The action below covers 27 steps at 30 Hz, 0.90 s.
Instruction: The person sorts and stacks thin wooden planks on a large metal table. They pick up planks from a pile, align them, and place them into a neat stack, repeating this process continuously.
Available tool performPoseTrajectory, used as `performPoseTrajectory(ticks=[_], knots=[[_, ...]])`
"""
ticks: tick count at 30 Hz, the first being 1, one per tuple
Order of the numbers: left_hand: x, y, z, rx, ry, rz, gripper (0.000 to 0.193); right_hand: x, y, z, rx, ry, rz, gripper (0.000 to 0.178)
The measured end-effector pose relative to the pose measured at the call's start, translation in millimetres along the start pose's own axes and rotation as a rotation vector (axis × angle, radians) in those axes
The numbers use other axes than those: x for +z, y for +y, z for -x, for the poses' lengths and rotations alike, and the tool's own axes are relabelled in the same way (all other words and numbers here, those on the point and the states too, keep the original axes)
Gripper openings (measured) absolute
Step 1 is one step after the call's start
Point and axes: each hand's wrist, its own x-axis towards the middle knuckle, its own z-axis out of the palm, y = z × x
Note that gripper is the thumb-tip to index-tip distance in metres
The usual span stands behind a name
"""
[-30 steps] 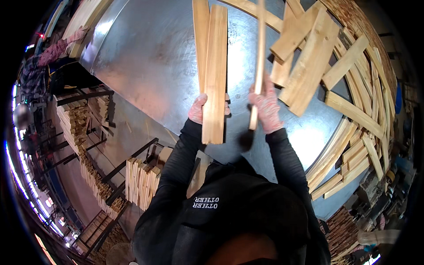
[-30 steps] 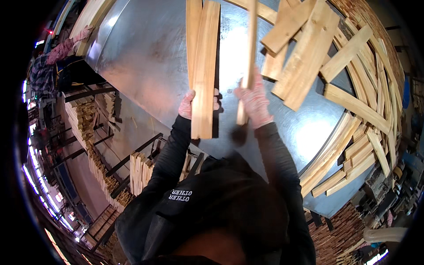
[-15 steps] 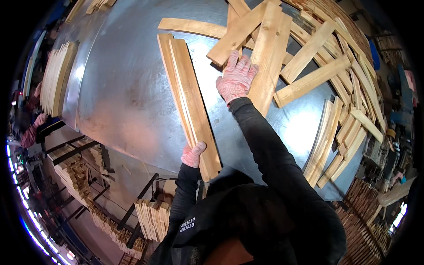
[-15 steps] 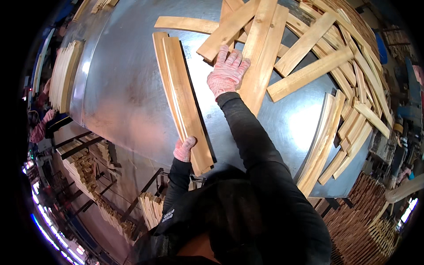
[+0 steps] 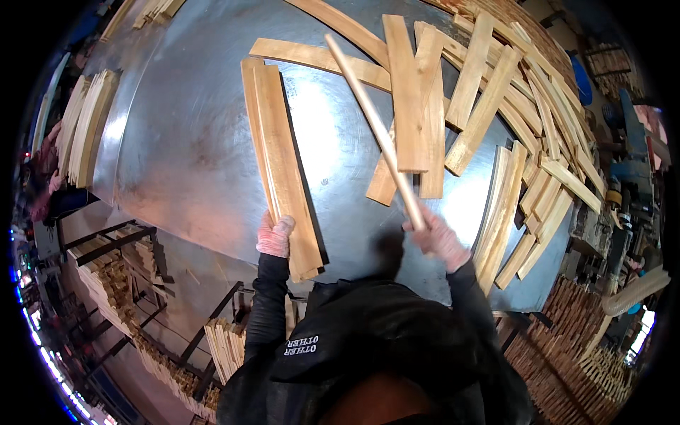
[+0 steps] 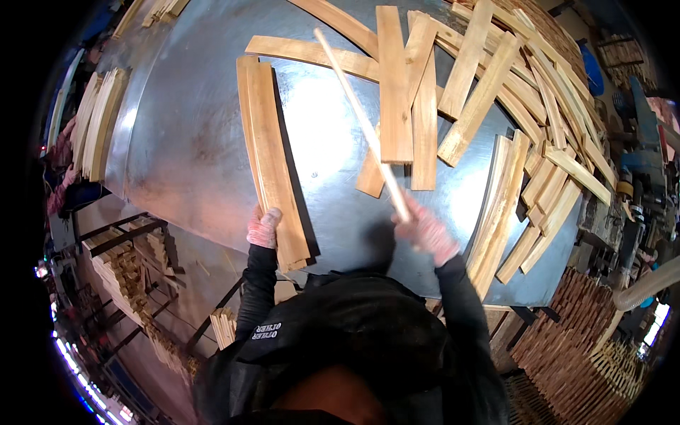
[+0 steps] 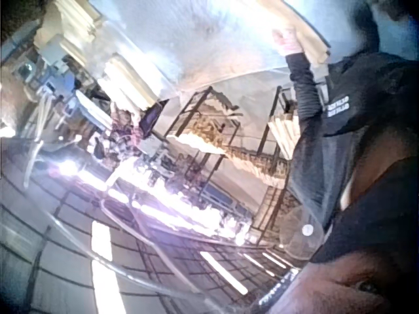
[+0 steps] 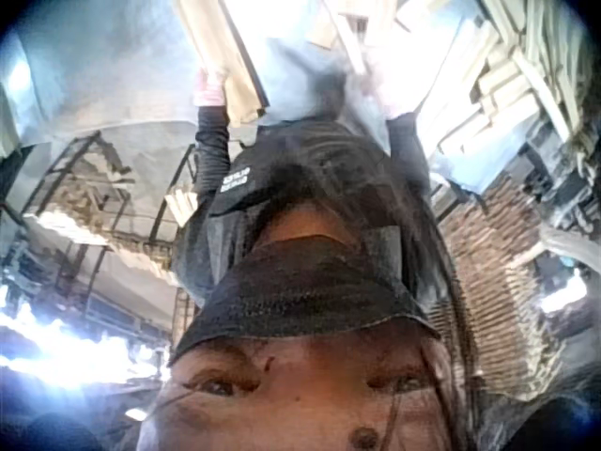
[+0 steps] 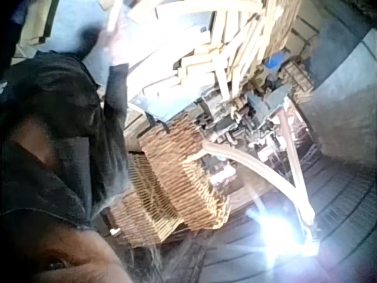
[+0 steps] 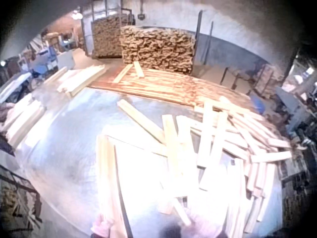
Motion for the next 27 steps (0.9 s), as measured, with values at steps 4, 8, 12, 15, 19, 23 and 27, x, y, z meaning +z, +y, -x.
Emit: performPoseTrajectory(ticks=[4,8,12,15,19,23,27], knots=[[-13,16,15,0.018,0.091,-0.008,0.028,19,79,28,-0.197,0.365,0.571,0.056],[-51,28,15,0.099,0.188,-0.189,0.027,5,-61,-32,-0.249,0.817,0.535,0.072],[-46,71,-7,0.139,0.129,-0.216,0.033,1,-65,-130,-0.036,0.733,0.694,0.083],[-63,69,-50,0.134,0.114,-0.237,0.036,16,-74,-127,0.005,0.565,0.553,0.084],[-76,65,-85,0.089,0.048,-0.263,0.038,89,3,-72,-0.601,0.418,0.68,0.085],[-101,62,-126,0.075,-0.036,-0.125,0.041,122,-53,-65,0.006,0.078,0.72,0.083],[-87,94,-136,0.043,0.006,-0.15,0.044,95,-128,-107,0.16,-0.155,0.022,0.068]])
